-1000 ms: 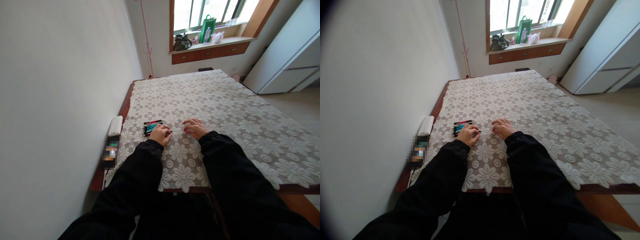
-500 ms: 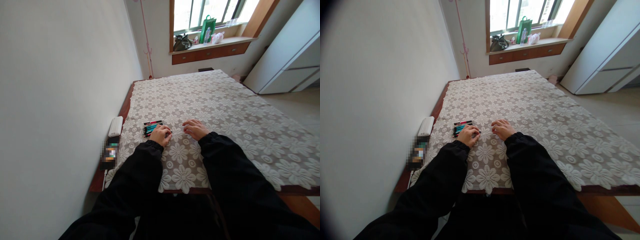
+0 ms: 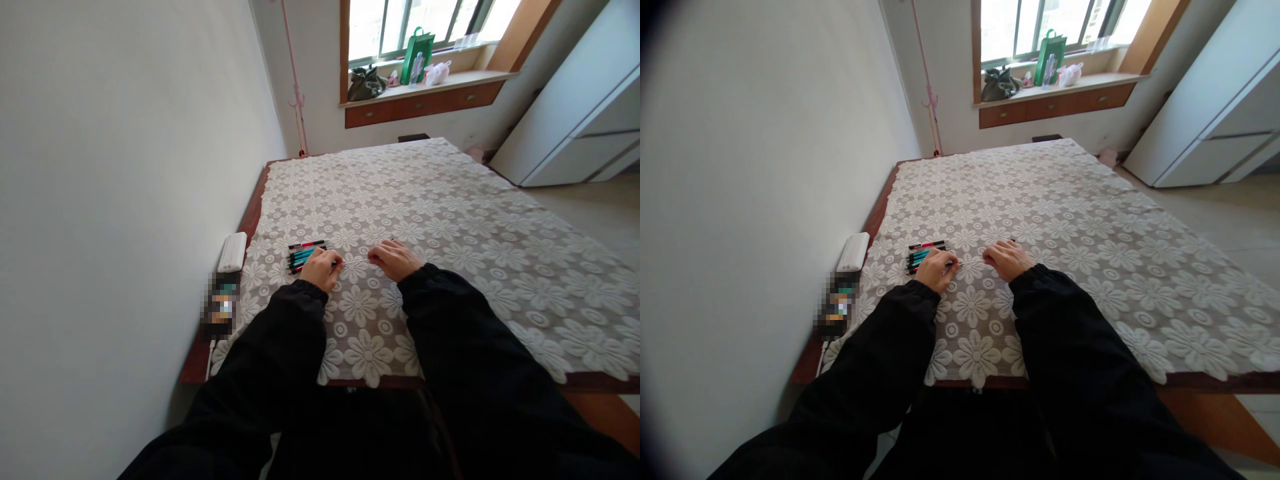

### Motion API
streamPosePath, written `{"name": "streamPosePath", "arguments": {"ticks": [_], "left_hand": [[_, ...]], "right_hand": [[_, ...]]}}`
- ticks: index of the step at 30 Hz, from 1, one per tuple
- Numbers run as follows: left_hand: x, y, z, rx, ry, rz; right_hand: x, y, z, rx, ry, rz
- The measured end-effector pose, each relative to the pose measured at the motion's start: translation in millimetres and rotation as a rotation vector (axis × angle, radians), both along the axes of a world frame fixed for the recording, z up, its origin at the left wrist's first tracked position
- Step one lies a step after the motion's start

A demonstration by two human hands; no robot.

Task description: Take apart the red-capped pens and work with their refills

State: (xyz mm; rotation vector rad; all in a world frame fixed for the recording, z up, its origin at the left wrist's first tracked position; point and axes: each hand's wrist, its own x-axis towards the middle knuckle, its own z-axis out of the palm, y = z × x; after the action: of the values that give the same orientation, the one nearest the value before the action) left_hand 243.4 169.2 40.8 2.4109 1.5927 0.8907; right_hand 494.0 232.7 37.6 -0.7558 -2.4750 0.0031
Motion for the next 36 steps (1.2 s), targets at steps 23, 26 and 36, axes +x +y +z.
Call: {"name": "streamPosePath", "arguments": {"ticks": [23, 26, 36], "left_hand": [[1, -2, 3.1, -0.048, -0.134, 0.031], [2, -2, 4.3, -0.058, -0.159, 0.049], [2, -2, 4.9, -0.044, -0.158, 0.002]], "right_hand": [[-13, -15, 6.9, -0.297, 0.448, -0.115], [-15, -15, 6.9, -0.323, 0.479, -0.095], [-17, -21, 9.6, -0.401, 0.551, -0.136]]}}
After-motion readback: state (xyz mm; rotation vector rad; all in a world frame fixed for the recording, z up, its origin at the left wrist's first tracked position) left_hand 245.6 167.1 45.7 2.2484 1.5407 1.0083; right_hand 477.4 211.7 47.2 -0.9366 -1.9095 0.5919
